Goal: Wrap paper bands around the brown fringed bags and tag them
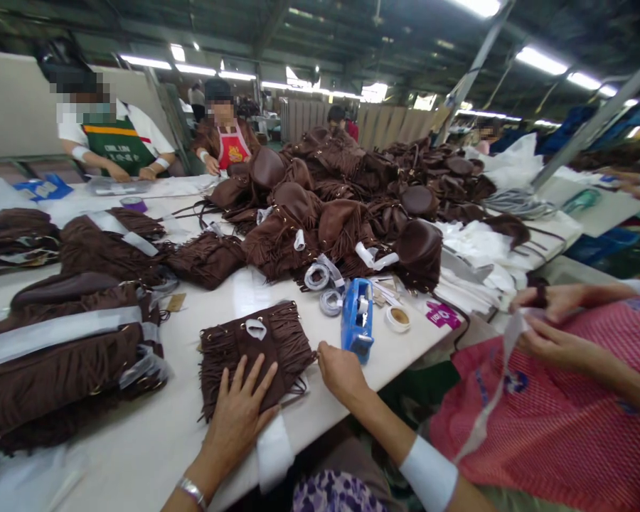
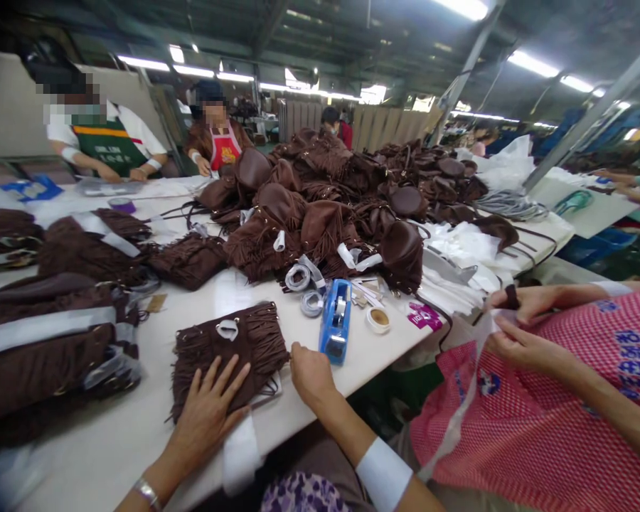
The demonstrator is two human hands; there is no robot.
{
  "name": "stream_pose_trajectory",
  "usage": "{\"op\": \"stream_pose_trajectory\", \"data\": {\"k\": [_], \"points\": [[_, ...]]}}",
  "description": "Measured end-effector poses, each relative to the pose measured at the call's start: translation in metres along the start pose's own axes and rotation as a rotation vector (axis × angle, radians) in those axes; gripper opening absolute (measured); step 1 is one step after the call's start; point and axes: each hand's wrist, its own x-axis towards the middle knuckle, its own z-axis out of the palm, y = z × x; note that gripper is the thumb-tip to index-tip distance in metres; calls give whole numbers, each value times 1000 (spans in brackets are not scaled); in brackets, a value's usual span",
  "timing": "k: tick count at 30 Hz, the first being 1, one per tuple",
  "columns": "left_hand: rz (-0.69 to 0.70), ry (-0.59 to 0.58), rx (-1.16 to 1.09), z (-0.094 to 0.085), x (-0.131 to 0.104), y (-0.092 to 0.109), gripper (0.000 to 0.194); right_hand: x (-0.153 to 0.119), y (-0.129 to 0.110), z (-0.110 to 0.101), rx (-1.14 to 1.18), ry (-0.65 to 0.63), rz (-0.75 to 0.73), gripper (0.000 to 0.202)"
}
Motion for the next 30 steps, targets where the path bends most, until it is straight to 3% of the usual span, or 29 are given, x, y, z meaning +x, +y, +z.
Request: {"op": "stream_pose_trajectory", "data": {"k": [3,5,7,10,12,15,19,23,25,27,30], "points": [[-9,-2,-7,0,-1,0,74,-2,-7,-6,-9,106,-79,26],[-11,2,-11,0,-1,0,73,-6,-16,-6,29,146,-314,31],[-5,9,-16,1,-1,0,71,-7,-22,-4,49,120,-567,38],[-2,13,-26,3,-1,-1,71,2,-19,0,-47,36,-740,37],[-7,11,-34,3,-1,-1,71,13,-9,-2,-111,32,-729,23],[-15,14,-49,4,-1,-3,71,21,8,-11,-119,123,-555,17],[-11,29,-70,5,-1,-4,69,-3,8,-7,-40,249,-417,37],[-11,33,-74,4,-1,-3,68,-29,-16,16,18,220,-541,67],[-7,29,-70,3,-1,-3,68,-25,-21,24,-21,185,-640,59],[-6,23,-65,2,-1,-2,68,-12,-13,23,-87,157,-721,39],[-12,16,-63,1,-2,-2,68,8,15,10,-174,142,-657,20]]}}
